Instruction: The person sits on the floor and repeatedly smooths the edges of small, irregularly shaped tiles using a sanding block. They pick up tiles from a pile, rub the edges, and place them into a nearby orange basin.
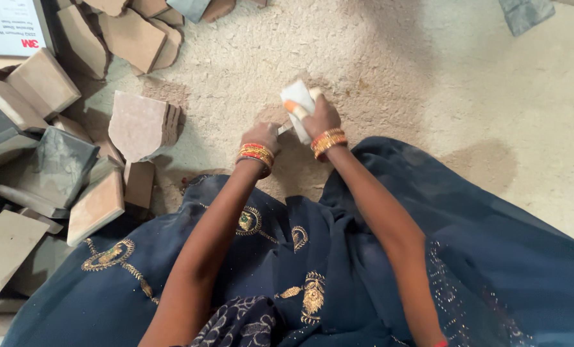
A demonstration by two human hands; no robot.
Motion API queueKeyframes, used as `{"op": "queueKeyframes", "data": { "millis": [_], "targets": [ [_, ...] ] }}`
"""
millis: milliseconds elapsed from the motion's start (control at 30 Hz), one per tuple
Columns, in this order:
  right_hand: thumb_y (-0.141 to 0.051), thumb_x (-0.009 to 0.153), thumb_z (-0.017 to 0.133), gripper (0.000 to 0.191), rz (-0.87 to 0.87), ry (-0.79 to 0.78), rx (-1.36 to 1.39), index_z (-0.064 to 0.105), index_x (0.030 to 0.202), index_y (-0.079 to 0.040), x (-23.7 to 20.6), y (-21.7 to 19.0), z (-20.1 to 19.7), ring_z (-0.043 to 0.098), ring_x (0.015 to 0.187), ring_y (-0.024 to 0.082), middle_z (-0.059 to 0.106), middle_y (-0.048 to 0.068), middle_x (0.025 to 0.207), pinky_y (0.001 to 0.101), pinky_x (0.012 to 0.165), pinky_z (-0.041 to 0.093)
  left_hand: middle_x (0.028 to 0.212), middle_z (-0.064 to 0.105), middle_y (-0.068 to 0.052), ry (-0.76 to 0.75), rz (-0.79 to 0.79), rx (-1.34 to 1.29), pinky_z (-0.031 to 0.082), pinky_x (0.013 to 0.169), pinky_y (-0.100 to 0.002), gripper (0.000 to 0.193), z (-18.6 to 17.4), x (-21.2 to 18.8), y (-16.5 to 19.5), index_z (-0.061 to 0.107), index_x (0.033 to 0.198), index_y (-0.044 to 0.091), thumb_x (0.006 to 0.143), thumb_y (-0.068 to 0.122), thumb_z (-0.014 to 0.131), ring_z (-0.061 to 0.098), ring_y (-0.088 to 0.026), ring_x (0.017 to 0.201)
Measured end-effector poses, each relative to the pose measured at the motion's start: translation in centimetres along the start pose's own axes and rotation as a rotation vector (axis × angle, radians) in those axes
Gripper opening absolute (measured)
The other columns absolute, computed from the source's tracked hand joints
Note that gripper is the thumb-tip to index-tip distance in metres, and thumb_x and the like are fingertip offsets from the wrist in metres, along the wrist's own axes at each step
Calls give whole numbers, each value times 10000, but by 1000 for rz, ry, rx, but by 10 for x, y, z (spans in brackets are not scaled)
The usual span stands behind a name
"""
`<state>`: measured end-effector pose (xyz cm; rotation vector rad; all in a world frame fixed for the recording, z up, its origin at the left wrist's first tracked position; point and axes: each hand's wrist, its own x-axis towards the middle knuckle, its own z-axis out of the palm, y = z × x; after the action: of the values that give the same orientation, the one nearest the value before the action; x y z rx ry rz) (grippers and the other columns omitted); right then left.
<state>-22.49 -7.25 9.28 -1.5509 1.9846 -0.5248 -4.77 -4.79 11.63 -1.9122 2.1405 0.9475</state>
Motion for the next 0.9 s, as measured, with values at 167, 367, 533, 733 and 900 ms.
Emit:
{"op": "queueKeyframes", "data": {
  "millis": [167,367,533,733,900],
  "targets": [
    [-413,848,763,441,-155,156,-156,647,1071,-51,2,6,16,728,850,413,745,213,945,503,761,586,1113,729,-137,0,-6,-16,568,894,-461,433,-3,-2,0,710,1231,246,811,150,665,695,-336,1049],
    [-549,859,765,597,56,98,18,607,1069,-13,-43,26,11,739,801,401,731,227,889,498,690,582,1124,751,-142,-90,-48,33,595,900,-445,331,-3,10,-4,739,1220,213,915,172,618,730,-324,1042],
    [-581,829,793,614,-49,113,33,643,1063,-34,0,6,7,723,799,416,737,230,886,509,688,574,1092,731,-150,26,6,6,576,866,-459,464,2,0,-2,689,1258,278,812,152,668,710,-344,997],
    [-578,855,719,609,10,9,1,619,1108,-32,-20,5,-2,738,757,386,732,203,854,497,666,584,1123,744,-128,-45,-18,33,581,907,-451,355,-3,4,-3,746,1199,261,877,165,631,717,-330,1044],
    [-555,885,737,573,-59,87,-52,628,1082,-28,-42,7,-2,718,794,439,727,234,852,527,707,566,1123,733,-140,-29,17,28,576,900,-448,433,3,11,-9,703,1255,236,832,159,648,707,-334,1046]
  ]
}}
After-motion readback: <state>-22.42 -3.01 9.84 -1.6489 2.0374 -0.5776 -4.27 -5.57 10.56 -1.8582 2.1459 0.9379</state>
